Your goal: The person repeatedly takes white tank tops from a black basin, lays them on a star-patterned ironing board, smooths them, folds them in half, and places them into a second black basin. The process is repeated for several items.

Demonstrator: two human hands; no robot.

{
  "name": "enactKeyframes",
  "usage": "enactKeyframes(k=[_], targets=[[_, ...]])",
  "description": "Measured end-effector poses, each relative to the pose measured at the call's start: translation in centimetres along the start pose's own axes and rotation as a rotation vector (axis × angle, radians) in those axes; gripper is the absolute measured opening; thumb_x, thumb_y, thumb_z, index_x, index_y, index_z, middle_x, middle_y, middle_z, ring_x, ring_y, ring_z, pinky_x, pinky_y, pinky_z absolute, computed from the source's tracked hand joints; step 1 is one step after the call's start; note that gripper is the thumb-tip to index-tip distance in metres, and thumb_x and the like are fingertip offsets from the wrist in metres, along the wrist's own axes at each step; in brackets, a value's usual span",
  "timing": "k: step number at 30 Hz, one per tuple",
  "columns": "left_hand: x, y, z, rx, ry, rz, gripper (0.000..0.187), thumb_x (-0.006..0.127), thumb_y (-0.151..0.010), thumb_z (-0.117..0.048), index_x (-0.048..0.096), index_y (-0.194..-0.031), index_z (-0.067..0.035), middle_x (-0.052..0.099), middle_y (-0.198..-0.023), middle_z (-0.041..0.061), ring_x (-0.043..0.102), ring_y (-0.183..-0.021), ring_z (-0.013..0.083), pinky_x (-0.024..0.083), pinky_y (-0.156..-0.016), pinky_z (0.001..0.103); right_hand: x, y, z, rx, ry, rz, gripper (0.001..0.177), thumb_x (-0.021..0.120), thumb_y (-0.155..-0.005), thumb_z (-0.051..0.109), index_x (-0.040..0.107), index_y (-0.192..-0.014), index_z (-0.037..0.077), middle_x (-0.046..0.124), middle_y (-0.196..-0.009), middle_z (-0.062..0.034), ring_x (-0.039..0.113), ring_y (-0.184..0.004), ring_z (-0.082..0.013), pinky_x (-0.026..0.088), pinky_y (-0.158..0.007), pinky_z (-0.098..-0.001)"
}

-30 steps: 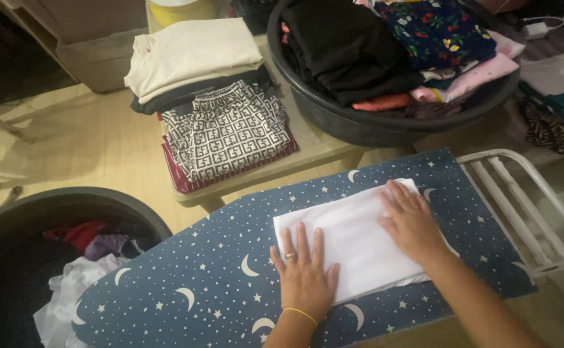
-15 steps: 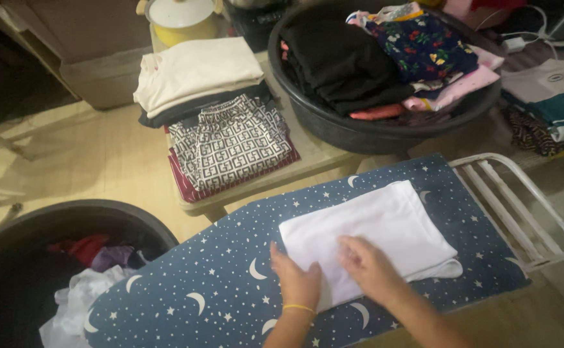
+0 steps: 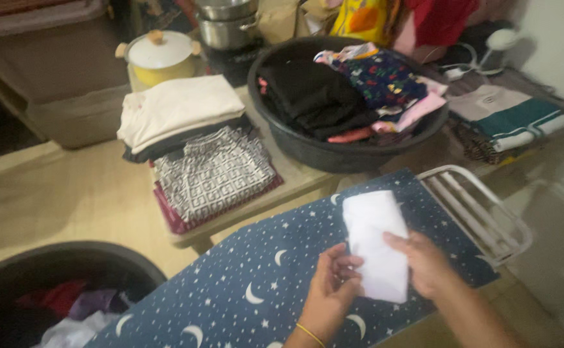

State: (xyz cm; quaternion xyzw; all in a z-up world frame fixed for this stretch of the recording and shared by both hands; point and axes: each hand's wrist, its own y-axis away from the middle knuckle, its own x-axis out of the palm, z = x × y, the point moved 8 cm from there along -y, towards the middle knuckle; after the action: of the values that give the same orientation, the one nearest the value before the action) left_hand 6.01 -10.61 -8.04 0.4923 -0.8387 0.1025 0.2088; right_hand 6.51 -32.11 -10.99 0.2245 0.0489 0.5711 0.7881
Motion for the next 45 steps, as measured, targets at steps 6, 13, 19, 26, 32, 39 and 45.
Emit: enactKeyframes(k=[6,13,19,26,32,39,45], targets=[[1.5,-2.8,-2.2,0.001,-0.251,0.063,0.060,0.066,-0.085,-0.003,0.048,-0.143,-0.007,0.064,-0.130,0.009,0.062,-0.115,0.0176,0.055,-0.093,0.032,-4.8,0.6,7.6,-0.102,-0.154,-0.100,0.046,0.065,-0.092,0.020,0.061,-0.130,-0.006,0.073,-0.113,-0.0134,0.071,-0.098,-0.0254,0.055,-0.090,-0.0429],[4.8,-7.4,-5.7,-0.072,-0.443,0.078,0.056,0.070,-0.088,-0.022,0.055,-0.141,-0.013,0.066,-0.131,0.005,0.061,-0.117,0.0185,0.053,-0.090,0.035,-8.2,1.6,16.2,-0.038,-0.283,-0.162,0.052,0.056,-0.099,0.033,0.058,-0.142,0.002,0.070,-0.126,-0.0121,0.067,-0.109,-0.0257,0.050,-0.096,-0.0459],[6.9,-16.0,-6.5,0.065,-0.193,0.125,0.045,0.056,-0.102,-0.035,0.060,-0.135,-0.004,0.065,-0.129,0.006,0.059,-0.119,0.0175,0.046,-0.104,0.034,-7.6,-2.7,23.0,-0.120,-0.315,0.010,0.053,0.056,-0.097,0.026,0.054,-0.145,0.003,0.068,-0.130,-0.0121,0.065,-0.114,-0.0261,0.048,-0.100,-0.0482],[4.0,-25.7,-11.7,0.335,-0.166,-0.335,0.067,0.048,-0.103,-0.046,0.034,-0.155,-0.006,0.044,-0.159,0.011,0.040,-0.147,0.0208,0.032,-0.118,0.033,-0.3,-15.4,36.0,-0.361,-0.525,0.392,0.044,0.052,-0.100,0.014,0.053,-0.144,0.004,0.063,-0.143,-0.0117,0.061,-0.134,-0.0275,0.044,-0.119,-0.0485],[6.4,-29.5,-12.2,0.207,0.008,-0.288,0.076,0.047,-0.094,-0.048,0.028,-0.157,-0.009,0.040,-0.160,0.011,0.042,-0.144,0.0269,0.044,-0.104,0.047,1.0,-25.3,43.1,-0.500,-0.869,0.530,0.041,0.046,-0.105,0.016,0.052,-0.144,0.005,0.061,-0.144,-0.0150,0.061,-0.134,-0.0336,0.047,-0.116,-0.0579],[6.3,-31.2,-7.1,0.161,-0.115,-0.238,0.074,0.053,-0.098,-0.045,0.034,-0.155,-0.002,0.045,-0.157,0.019,0.044,-0.144,0.0262,0.035,-0.116,0.034,-2.7,-37.3,25.4,-0.273,-0.705,0.256,0.046,0.044,-0.099,0.021,0.050,-0.143,0.011,0.060,-0.144,-0.0116,0.063,-0.125,-0.0285,0.047,-0.105,-0.0547],[4.7,-31.0,-2.7,0.035,-0.096,-0.291,0.074,0.059,-0.095,-0.039,0.032,-0.154,-0.004,0.048,-0.155,0.019,0.048,-0.142,0.0261,0.037,-0.116,0.035,-9.2,-40.2,12.7,0.107,-0.613,0.020,0.029,0.054,-0.098,0.010,0.054,-0.126,0.002,0.064,-0.116,-0.0165,0.065,-0.101,-0.0304,0.054,-0.091,-0.0492]])
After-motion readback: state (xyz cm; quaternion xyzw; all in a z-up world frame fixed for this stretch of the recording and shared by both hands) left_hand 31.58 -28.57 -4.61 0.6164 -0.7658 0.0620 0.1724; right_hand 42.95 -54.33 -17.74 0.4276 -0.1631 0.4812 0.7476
